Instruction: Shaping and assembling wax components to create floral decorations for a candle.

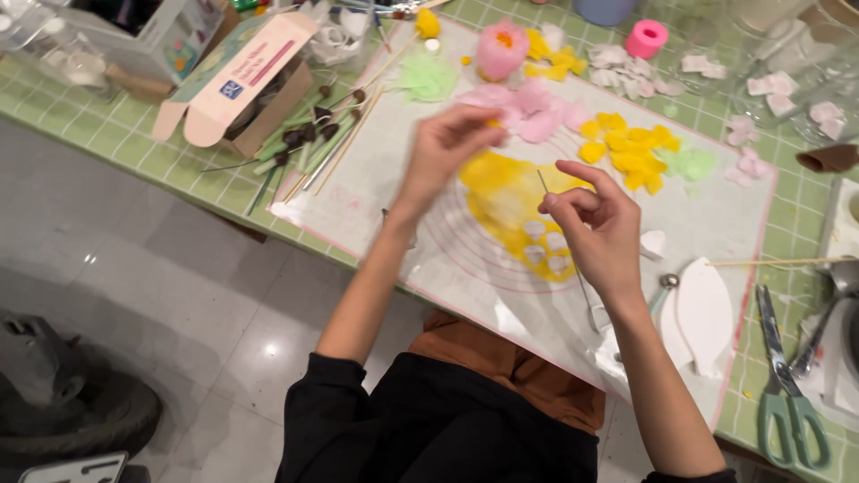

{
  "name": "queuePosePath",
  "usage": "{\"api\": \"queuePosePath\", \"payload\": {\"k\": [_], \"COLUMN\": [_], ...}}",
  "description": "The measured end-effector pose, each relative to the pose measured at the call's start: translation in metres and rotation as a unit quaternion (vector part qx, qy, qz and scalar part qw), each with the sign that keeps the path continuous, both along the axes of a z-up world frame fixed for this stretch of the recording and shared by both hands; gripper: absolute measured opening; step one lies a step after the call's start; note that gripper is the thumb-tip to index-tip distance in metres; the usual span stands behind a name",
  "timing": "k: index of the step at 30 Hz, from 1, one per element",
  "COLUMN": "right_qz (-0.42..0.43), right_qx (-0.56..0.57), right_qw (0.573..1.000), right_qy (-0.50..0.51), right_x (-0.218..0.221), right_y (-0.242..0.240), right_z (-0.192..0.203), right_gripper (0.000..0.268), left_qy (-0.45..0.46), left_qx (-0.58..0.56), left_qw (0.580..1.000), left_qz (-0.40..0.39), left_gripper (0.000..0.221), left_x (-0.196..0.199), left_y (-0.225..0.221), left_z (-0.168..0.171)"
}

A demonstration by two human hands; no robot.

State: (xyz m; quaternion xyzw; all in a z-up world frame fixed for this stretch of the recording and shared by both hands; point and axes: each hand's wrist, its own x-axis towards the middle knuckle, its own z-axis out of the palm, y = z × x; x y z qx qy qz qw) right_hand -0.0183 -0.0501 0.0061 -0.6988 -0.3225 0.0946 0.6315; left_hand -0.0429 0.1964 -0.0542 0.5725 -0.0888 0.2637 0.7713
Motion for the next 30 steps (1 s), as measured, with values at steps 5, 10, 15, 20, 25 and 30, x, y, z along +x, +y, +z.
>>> {"api": "queuePosePath", "payload": {"k": [5,10,15,20,25,30], "right_qz": [0.061,0.123,0.118,0.115,0.16,0.174], "right_qx": [-0.024,0.039,0.074,0.087,0.055,0.002], "right_qw": [0.993,0.958,0.914,0.896,0.881,0.921], "right_qy": [0.099,0.255,0.38,0.42,0.442,0.35], "right_x": [0.014,0.042,0.06,0.069,0.053,0.036], "right_y": [0.043,0.106,0.159,0.198,0.221,0.234], "right_z": [-0.015,-0.048,-0.075,-0.099,-0.104,-0.098], "right_gripper": [0.041,0.037,0.022,0.022,0.028,0.042], "left_qy": [0.075,0.229,0.265,0.298,0.294,0.244], "left_qx": [0.03,0.183,0.442,0.464,0.479,0.489], "left_qw": [0.98,0.901,0.735,0.694,0.693,0.706], "left_qz": [0.18,0.319,0.44,0.463,0.452,0.45], "left_gripper": [0.03,0.02,0.026,0.024,0.023,0.021], "left_x": [-0.067,-0.103,-0.104,-0.092,-0.105,-0.116], "left_y": [0.104,0.131,0.095,0.08,0.083,0.076], "left_z": [-0.024,-0.036,-0.03,-0.032,-0.034,-0.036]}}
